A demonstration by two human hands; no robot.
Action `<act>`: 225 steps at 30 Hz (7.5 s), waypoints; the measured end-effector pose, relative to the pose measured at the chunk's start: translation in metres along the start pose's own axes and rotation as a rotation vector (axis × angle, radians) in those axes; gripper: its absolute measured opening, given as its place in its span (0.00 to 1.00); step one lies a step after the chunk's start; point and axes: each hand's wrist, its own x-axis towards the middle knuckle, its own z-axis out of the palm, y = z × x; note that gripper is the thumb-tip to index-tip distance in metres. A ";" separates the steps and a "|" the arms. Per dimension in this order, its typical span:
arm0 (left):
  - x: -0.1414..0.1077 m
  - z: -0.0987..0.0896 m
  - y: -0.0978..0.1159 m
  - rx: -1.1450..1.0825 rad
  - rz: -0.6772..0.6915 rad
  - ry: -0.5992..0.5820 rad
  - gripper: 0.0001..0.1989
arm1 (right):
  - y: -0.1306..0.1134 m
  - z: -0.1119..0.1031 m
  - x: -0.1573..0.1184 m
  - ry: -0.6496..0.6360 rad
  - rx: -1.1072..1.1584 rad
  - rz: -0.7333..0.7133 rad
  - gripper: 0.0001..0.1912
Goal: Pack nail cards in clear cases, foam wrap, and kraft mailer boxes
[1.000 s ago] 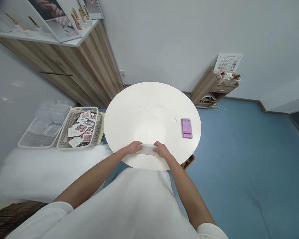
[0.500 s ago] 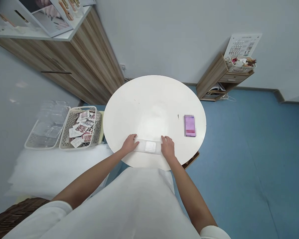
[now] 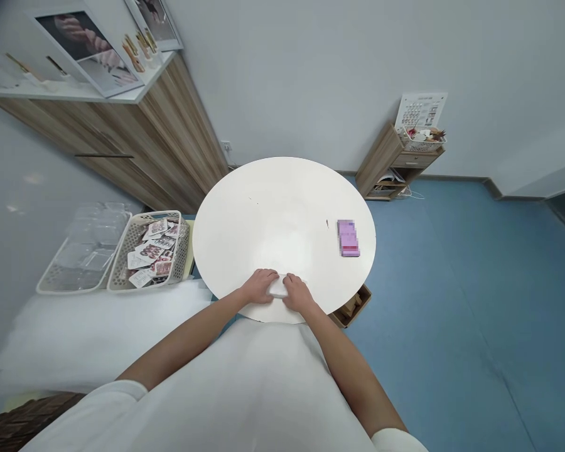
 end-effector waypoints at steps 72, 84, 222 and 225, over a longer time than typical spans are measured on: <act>-0.032 -0.006 -0.007 -0.563 -0.272 -0.088 0.20 | -0.004 -0.030 -0.010 -0.170 0.438 0.096 0.12; -0.030 -0.010 -0.048 -0.749 -0.485 0.113 0.13 | 0.023 -0.032 0.022 -0.024 0.628 0.276 0.14; 0.001 0.012 0.046 -0.772 -0.446 0.433 0.35 | 0.031 -0.031 0.034 -0.168 -0.036 -0.288 0.34; 0.000 0.017 0.045 -0.801 -0.456 0.389 0.24 | 0.032 -0.033 0.027 -0.192 0.019 -0.298 0.32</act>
